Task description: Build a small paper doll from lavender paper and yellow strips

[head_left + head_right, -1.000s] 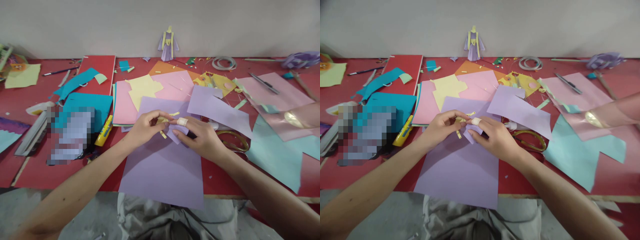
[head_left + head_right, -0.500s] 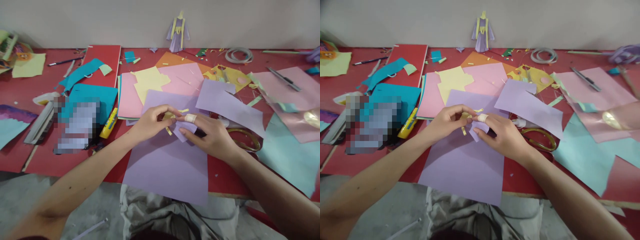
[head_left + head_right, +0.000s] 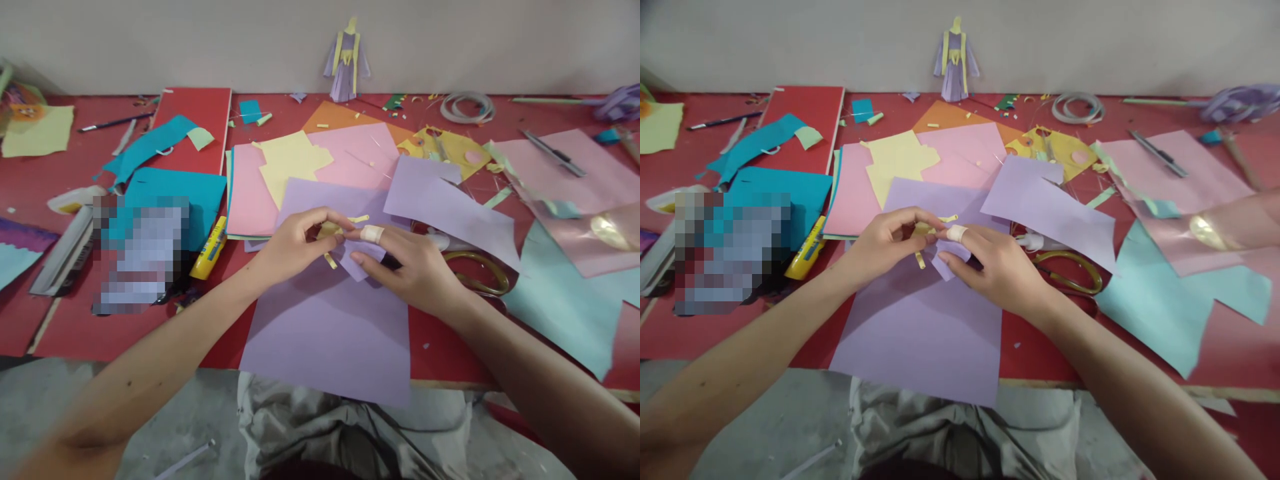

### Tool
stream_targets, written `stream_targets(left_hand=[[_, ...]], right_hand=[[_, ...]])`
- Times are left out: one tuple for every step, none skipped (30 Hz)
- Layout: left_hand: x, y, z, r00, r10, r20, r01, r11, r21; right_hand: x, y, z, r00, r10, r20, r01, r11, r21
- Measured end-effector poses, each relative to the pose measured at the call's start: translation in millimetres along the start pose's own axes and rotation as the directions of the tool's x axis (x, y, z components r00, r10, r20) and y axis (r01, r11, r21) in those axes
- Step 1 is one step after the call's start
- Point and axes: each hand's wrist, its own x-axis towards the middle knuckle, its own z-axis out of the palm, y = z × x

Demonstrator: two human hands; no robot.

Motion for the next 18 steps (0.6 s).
stream_targets(left_hand=[[0.0, -0.3, 0.0, 1.0, -0.003, 0.001, 0.003, 1.0, -0.009], [0.1, -0.6, 0.0, 1.0, -0.006, 0.002, 0.006, 1.0, -0.02], [0.2, -1.0, 0.0, 1.0, -0.009, 0.004, 0.009, 0.999, -0.03], [0.4, -1.4, 0.0, 1.0, -0.012, 0.008, 0.012, 0.999, -0.039], [0.5, -1.7, 0.0, 1.0, -0.012, 0.009, 0.013, 0.999, -0.044], [0.7, -2.0, 0.0, 1.0, -0.008, 0.011, 0.008, 0.999, -0.045], [0.8, -2.1, 0.0, 1.0, -0.001, 0.012, 0.002, 0.999, -0.041], [0.8, -2.1, 0.0, 1.0, 0.005, 0.011, -0.005, 0.999, -0.035], [0.8, -2.1, 0.1, 1.0, 0.01, 0.01, -0.009, 1.0, -0.026], [0.8, -1.9, 0.2, 1.0, 0.012, 0.006, -0.012, 1.0, -0.016], [0.6, -1.8, 0.3, 1.0, 0.01, 0.003, -0.01, 1.0, -0.009], [0.4, -1.6, 0.4, 1.0, 0.004, 0.001, -0.004, 1.0, -0.007], [0.2, -1.5, 0.5, 1.0, -0.002, -0.001, 0.002, 1.0, -0.008], [0.0, -1.4, 0.6, 1.0, -0.007, -0.002, 0.007, 1.0, -0.01], [-0.1, -1.5, 0.6, 1.0, -0.011, -0.002, 0.011, 1.0, -0.013], [-0.2, -1.6, 0.5, 1.0, -0.012, -0.001, 0.012, 1.0, -0.016], [-0.1, -1.9, 0.3, 1.0, -0.009, 0.002, 0.009, 1.0, -0.018], [0.0, -2.2, 0.1, 1.0, -0.002, 0.005, 0.002, 1.0, -0.016]], right_hand=[[-0.1, -0.2, -0.2, 1.0, 0.005, 0.004, -0.005, 1.0, 0.002], [-0.2, -0.3, -0.3, 1.0, 0.005, 0.005, -0.005, 1.0, 0.003], [-0.1, -0.4, -0.3, 1.0, 0.004, 0.003, -0.004, 1.0, 0.005], [-0.1, -0.5, -0.3, 1.0, 0.0, 0.0, 0.0, 1.0, 0.006], [0.0, -0.5, -0.1, 1.0, -0.004, -0.005, 0.004, 1.0, 0.006], [0.1, -0.5, 0.1, 1.0, -0.007, -0.008, 0.007, 1.0, 0.006], [0.2, -0.4, 0.3, 1.0, -0.009, -0.01, 0.009, 1.0, 0.004], [0.3, -0.3, 0.6, 1.0, -0.009, -0.009, 0.009, 1.0, 0.002], [0.4, -0.2, 0.9, 1.0, -0.007, -0.01, 0.007, 1.0, 0.0], [0.3, -0.1, 1.1, 1.0, -0.005, -0.011, 0.005, 1.0, 0.0], [0.3, 0.0, 1.3, 1.0, -0.005, -0.013, 0.005, 1.0, 0.001], [0.2, 0.1, 1.4, 1.0, -0.005, -0.013, 0.005, 1.0, 0.003], [0.1, 0.2, 1.5, 1.0, -0.004, -0.013, 0.004, 1.0, 0.004], [-0.1, 0.2, 1.5, 1.0, 0.0, -0.011, 0.0, 1.0, 0.003], [-0.2, 0.3, 1.5, 1.0, 0.004, -0.009, -0.004, 1.0, 0.001], [-0.4, 0.2, 1.4, 1.0, 0.007, -0.007, -0.007, 1.0, 0.0], [-0.5, 0.2, 1.3, 1.0, 0.011, -0.006, -0.011, 1.0, -0.001], [-0.6, 0.1, 1.2, 1.0, 0.015, -0.003, -0.015, 1.0, -0.002]])
